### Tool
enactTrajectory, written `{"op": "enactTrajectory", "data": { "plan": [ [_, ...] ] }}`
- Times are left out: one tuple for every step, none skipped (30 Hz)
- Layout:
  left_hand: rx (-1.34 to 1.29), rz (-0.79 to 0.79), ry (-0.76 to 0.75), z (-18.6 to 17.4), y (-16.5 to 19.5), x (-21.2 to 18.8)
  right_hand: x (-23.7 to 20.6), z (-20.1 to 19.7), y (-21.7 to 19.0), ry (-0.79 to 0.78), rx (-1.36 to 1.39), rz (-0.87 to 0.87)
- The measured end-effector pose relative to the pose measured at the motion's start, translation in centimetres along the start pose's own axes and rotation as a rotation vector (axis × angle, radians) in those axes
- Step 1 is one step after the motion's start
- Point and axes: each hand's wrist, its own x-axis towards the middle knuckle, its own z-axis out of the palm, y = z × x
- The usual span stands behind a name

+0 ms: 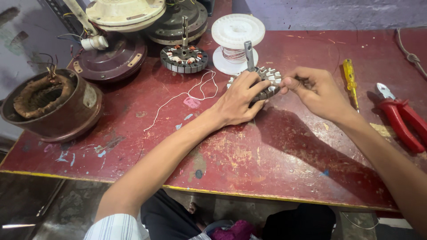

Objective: The person winds copper wire around a motor armature, using a yellow-handled screwdriver to tuck and secure the wire into slots. The person rotates the armature and continues winding and tucking the wire throughout the clip.

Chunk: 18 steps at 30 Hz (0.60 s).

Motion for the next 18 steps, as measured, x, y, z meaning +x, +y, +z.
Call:
{"op": "enactTrajectory", "data": {
  "plan": [
    [-0.004, -0.003, -0.004, 0.0, 0.0, -0.1, 0.2, 0.0, -0.1, 0.004, -0.006, -0.029],
    [-0.008, -0.003, -0.009, 0.0, 0.0, -0.1, 0.5, 0.0, -0.3, 0.011, -0.012, -0.057],
    [-0.010, -0.004, -0.011, 0.0, -0.1, -0.1, 0.9, -0.1, -0.5, 0.016, -0.020, -0.089],
    [0.003, 0.007, -0.013, 0.0, -0.2, 0.0, 1.4, -0.2, -0.7, 0.019, -0.122, -0.056],
    [0.015, 0.015, -0.013, 0.1, -0.3, 0.0, 2.0, -0.3, -1.0, 0.018, -0.225, -0.022],
    [0.027, 0.024, -0.017, 0.1, -0.4, 0.0, 2.6, -0.4, -1.3, 0.020, -0.325, 0.012],
    [0.034, 0.029, -0.018, 0.2, -0.5, -0.1, 3.2, -0.4, -1.6, -0.014, -0.328, 0.031],
    [0.041, 0.038, -0.016, 0.2, -0.6, 0.0, 3.8, -0.6, -2.0, -0.045, -0.335, 0.050],
    [0.048, 0.044, -0.012, 0.3, -0.7, 0.0, 4.4, -0.6, -2.5, -0.079, -0.342, 0.067],
    [0.046, 0.027, 0.003, 0.2, -0.7, -0.1, 5.0, -0.6, -2.9, -0.107, -0.360, 0.053],
    [0.043, 0.012, 0.018, 0.3, -0.8, -0.1, 5.4, -0.5, -3.4, -0.134, -0.379, 0.040],
    [0.037, -0.001, 0.035, 0.3, -0.8, -0.1, 5.7, -0.4, -3.8, -0.160, -0.401, 0.028],
    [0.097, -0.009, 0.044, 0.4, -0.8, -0.1, 5.6, -0.2, -4.2, -0.174, -0.380, -0.013],
    [0.158, -0.018, 0.050, 0.4, -0.8, -0.2, 5.4, 0.1, -4.5, -0.188, -0.357, -0.054],
    [0.215, -0.024, 0.058, 0.5, -0.8, -0.1, 5.0, 0.4, -4.8, -0.199, -0.337, -0.092],
    [0.185, -0.071, 0.067, 0.5, -0.7, -0.1, 4.5, 0.6, -5.1, -0.171, -0.341, -0.134],
    [0.156, -0.118, 0.074, 0.5, -0.7, 0.0, 3.8, 0.8, -5.2, -0.142, -0.345, -0.177],
    [0.126, -0.167, 0.078, 0.4, -0.6, -0.1, 3.1, 1.1, -5.3, -0.115, -0.345, -0.218]
  ]
}}
